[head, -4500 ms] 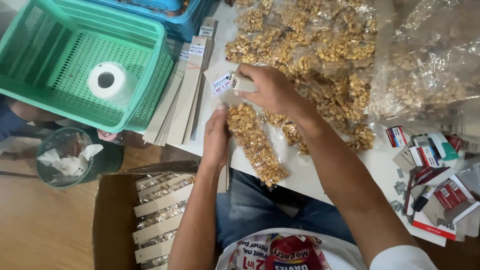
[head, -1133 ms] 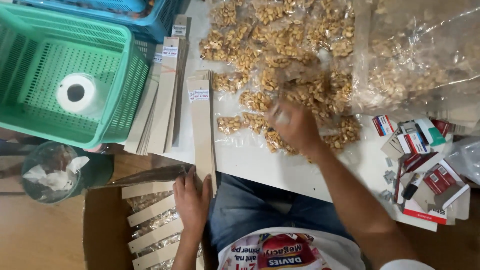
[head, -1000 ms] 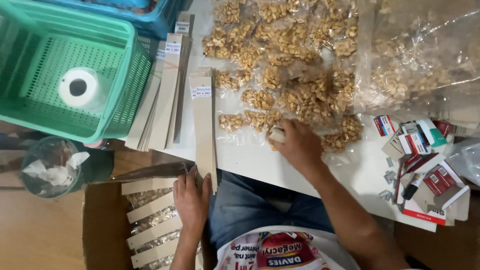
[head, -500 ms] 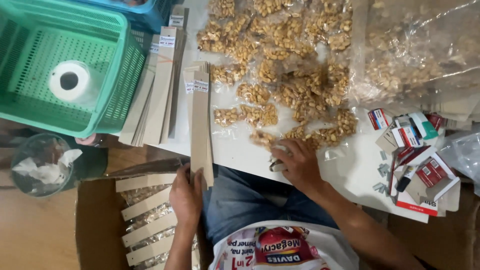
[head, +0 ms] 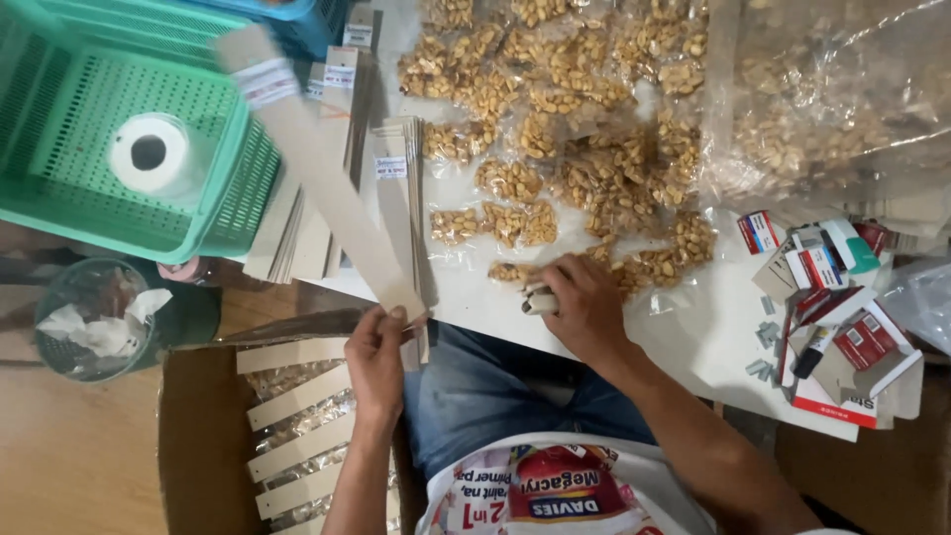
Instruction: Stapling small plastic bags of nuts onto cardboard display strips using a hand stapler.
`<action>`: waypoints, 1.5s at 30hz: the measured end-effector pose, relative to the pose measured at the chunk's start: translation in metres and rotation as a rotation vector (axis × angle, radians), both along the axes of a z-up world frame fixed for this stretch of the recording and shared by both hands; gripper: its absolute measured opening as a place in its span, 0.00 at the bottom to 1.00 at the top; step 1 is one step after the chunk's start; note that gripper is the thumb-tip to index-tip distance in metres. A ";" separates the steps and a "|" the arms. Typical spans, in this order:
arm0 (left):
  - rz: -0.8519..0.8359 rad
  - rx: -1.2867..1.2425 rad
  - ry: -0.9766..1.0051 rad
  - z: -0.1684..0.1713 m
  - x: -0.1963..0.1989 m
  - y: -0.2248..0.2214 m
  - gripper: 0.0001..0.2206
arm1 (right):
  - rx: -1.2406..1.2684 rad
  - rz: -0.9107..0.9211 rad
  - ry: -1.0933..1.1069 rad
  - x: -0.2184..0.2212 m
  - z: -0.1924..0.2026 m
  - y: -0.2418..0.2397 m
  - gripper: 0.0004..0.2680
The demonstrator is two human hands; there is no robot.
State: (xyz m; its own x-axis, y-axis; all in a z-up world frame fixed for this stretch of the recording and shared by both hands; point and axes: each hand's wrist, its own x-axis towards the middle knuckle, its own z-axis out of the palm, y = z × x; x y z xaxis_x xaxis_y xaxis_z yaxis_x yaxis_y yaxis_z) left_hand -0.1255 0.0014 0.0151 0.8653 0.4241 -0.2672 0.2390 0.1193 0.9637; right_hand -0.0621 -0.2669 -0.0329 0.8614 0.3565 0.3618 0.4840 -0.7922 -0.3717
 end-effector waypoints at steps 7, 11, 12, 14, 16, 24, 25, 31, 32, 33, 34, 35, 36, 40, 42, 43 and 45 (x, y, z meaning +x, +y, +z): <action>-0.029 -0.254 -0.027 -0.001 0.023 -0.027 0.08 | 0.703 0.371 0.791 0.022 0.103 0.037 0.05; -0.039 -0.376 0.076 0.052 0.020 -0.049 0.21 | 0.216 0.160 0.624 0.034 0.100 0.050 0.12; -0.028 -0.399 0.097 0.068 0.018 -0.052 0.30 | 0.212 0.115 0.619 0.034 0.097 0.050 0.13; -0.139 -0.297 -0.008 0.057 0.021 -0.049 0.23 | 0.247 0.106 0.620 0.035 0.099 0.053 0.13; -0.253 -0.194 -0.116 0.056 0.025 -0.049 0.17 | 0.282 0.095 0.617 0.037 0.101 0.055 0.13; -0.210 -0.095 -0.230 0.076 0.036 -0.050 0.10 | 0.751 0.175 0.688 0.055 0.104 0.056 0.12; -0.209 -0.093 -0.230 0.060 0.036 -0.046 0.10 | 0.754 0.176 0.689 0.057 0.102 0.058 0.12; -0.149 0.055 -0.245 0.049 0.037 -0.040 0.11 | 0.838 0.121 0.731 0.059 0.102 0.078 0.13; -0.138 0.182 -0.250 0.039 0.036 -0.039 0.12 | 0.996 0.062 0.688 0.058 0.112 0.088 0.09; -0.127 0.308 -0.254 0.028 0.035 -0.038 0.12 | 1.151 0.002 0.641 0.058 0.121 0.098 0.10; -0.128 0.310 -0.254 0.032 0.034 -0.041 0.12 | 1.153 0.001 0.640 0.057 0.120 0.106 0.10; -0.121 0.380 -0.292 0.035 0.033 -0.044 0.16 | 1.201 -0.015 0.715 0.056 0.119 0.114 0.16; -0.112 0.452 -0.330 0.039 0.032 -0.046 0.20 | 1.249 -0.030 0.790 0.055 0.118 0.122 0.24; -0.130 0.531 -0.346 0.029 0.023 -0.056 0.29 | 1.246 -0.094 0.828 0.053 0.125 0.131 0.28; -0.199 0.584 -0.330 0.021 0.018 -0.060 0.28 | 1.232 -0.207 0.877 0.052 0.130 0.134 0.36; -0.198 0.584 -0.329 0.012 0.016 -0.056 0.28 | 1.231 -0.207 0.878 0.051 0.131 0.135 0.36; -0.212 0.628 -0.262 -0.004 0.014 -0.050 0.20 | 1.209 -0.333 0.919 0.051 0.134 0.133 0.45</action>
